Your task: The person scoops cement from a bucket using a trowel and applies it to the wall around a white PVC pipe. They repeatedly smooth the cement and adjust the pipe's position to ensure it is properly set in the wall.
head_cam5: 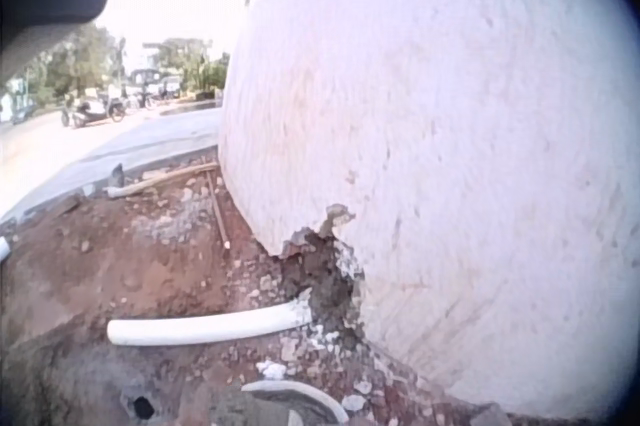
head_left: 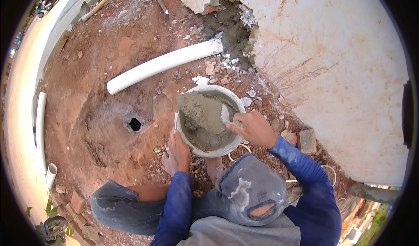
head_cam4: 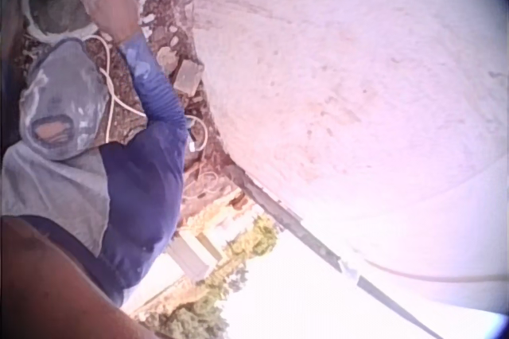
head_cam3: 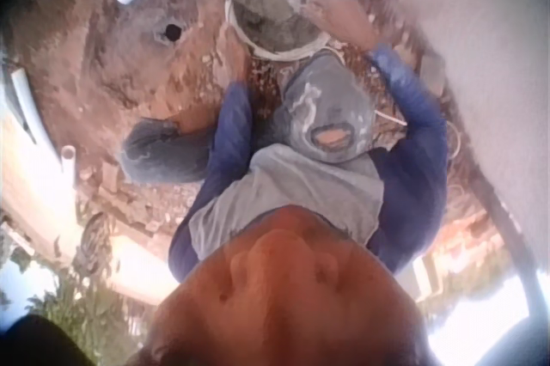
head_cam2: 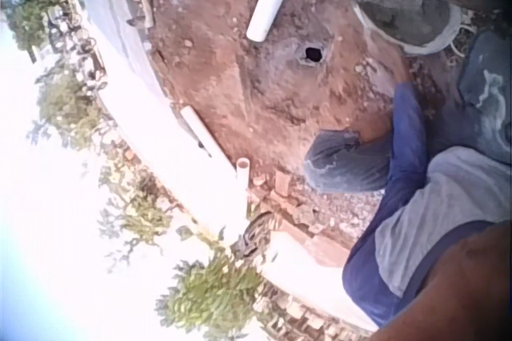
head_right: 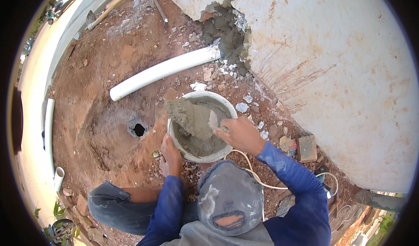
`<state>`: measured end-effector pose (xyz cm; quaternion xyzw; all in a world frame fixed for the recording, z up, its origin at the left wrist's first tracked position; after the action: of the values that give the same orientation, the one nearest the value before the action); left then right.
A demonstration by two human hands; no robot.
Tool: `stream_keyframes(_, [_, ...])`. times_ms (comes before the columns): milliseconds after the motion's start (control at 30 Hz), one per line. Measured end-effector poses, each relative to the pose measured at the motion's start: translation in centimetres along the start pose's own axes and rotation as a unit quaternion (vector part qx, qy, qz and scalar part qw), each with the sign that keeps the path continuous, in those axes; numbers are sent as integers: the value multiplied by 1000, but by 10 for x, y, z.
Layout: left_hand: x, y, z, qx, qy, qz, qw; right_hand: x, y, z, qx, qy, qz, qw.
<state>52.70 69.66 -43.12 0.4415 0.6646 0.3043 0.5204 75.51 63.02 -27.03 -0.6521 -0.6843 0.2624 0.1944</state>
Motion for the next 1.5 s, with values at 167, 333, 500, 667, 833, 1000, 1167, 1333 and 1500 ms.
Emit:
stream_keyframes(167, [-5, 5, -3, 63, -8, 2, 998, 81, -19, -25, 154, -43, -125, 979])
stream_keyframes(333, [-9, -19, -25, 289, 43, -37, 956, 175, 28, -19, 375, -186, -27, 908])
stream_keyframes(500, [-25, 29, -13, 390, 47, -64, 917, 282, 221, -58, 422, -44, 203, 882])
stream_keyframes(667, [-17, -7, -25, 455, 80, -78, 884, 267, 191, -76, 398, -4, 231, 888])
stream_keyframes(833, [-20, 13, -17, 269, -11, -98, 958, 136, 118, -87, 144, -23, 149, 978])
stream_keyframes(1000, [-24, 53, -10, 56, -71, -73, 993, 25, 51, -74, -119, -120, -30, 985])
stream_keyframes(1167, [-30, 50, 25, -43, -70, 50, 995, 5, 25, 3, -371, -119, 35, 920])
stream_keyframes(1333, [-45, 58, 35, -20, -66, 78, 995, -4, 14, 50, -305, -181, -12, 935])
stream_keyframes(1500, [-44, 55, 33, -15, -69, 59, 996, -33, 18, 49, -185, -150, 36, 970])
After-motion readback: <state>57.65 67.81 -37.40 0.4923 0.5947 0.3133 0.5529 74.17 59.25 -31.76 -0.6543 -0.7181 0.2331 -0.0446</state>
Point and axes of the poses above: each hand's wrist, its own x-axis towards the middle knuckle, its own z-axis out of the palm, y = z × x, the point moved 1 cm from there along x, towards the middle knuckle, and after that the axes turned 14 degrees about -z, right-handed, at the moved point
